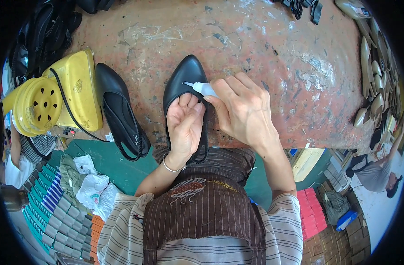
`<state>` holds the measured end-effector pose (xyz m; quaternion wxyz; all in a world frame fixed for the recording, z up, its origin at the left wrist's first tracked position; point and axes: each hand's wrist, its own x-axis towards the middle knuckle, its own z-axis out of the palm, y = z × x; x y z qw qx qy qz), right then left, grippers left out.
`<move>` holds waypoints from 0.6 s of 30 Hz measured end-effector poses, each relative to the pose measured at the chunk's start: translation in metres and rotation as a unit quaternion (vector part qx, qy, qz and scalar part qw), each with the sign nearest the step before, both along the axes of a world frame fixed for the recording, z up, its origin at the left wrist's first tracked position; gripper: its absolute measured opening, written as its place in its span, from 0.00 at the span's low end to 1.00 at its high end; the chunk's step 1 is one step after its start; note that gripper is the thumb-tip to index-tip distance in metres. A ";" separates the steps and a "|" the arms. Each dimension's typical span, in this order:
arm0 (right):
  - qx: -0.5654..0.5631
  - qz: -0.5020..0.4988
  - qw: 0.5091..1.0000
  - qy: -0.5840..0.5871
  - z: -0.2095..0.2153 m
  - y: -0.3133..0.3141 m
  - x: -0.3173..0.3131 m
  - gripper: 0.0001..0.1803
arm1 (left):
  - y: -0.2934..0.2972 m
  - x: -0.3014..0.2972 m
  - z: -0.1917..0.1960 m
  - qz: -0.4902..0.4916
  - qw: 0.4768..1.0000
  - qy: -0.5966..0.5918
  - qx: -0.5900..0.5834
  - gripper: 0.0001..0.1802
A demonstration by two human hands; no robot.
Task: Gluing decorative buckles and ornaments onto finished shoes at a production workbench.
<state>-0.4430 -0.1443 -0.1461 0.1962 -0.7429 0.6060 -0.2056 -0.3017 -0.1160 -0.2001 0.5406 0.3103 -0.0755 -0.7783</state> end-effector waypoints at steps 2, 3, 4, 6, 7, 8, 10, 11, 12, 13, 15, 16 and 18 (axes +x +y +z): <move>-0.003 0.002 1.000 0.003 0.001 0.001 -0.002 0.08 | 0.001 0.002 -0.003 -0.016 0.999 -0.006 -0.034 0.26; 0.000 -0.002 1.000 -0.001 0.002 0.002 -0.003 0.08 | 0.001 0.002 -0.004 -0.016 0.999 -0.006 -0.034 0.26; 0.004 -0.006 1.000 -0.007 0.000 0.002 -0.004 0.08 | 0.002 0.002 -0.006 -0.013 1.000 -0.006 -0.025 0.24; 0.002 -0.008 1.000 -0.016 -0.003 0.002 -0.007 0.08 | 0.001 0.003 -0.005 -0.009 1.000 -0.009 -0.016 0.23; 0.002 -0.012 1.000 -0.021 -0.005 0.002 -0.008 0.07 | -0.001 0.003 -0.002 -0.008 1.000 -0.014 -0.007 0.22; 0.001 -0.011 1.000 -0.022 -0.008 0.002 -0.011 0.07 | -0.002 0.002 0.000 -0.007 1.000 -0.020 0.001 0.21; 0.015 -0.053 0.988 -0.144 -0.012 0.001 -0.017 0.08 | -0.003 0.001 0.001 -0.005 1.000 -0.017 0.001 0.20; 0.012 -0.054 0.988 -0.142 -0.015 0.000 -0.017 0.08 | -0.004 0.000 0.002 -0.003 1.000 -0.013 0.002 0.19; 0.033 -0.120 0.964 -0.234 -0.019 0.000 -0.017 0.10 | -0.004 -0.001 0.004 -0.004 1.000 -0.010 -0.002 0.19; 0.050 -0.185 0.927 -0.321 -0.023 0.001 -0.018 0.12 | -0.003 -0.001 0.007 -0.011 1.000 -0.015 -0.001 0.16; -0.033 -0.147 0.959 -0.240 -0.042 -0.011 -0.025 0.15 | 0.000 -0.003 0.003 -0.018 1.000 -0.008 -0.008 0.12; -0.103 -0.106 0.976 -0.160 -0.051 -0.017 -0.030 0.18 | -0.002 -0.003 0.006 -0.021 0.999 -0.031 0.017 0.13; -0.102 -0.094 0.989 -0.045 -0.056 -0.025 -0.025 0.18 | -0.003 -0.002 0.003 -0.002 1.000 -0.027 0.015 0.15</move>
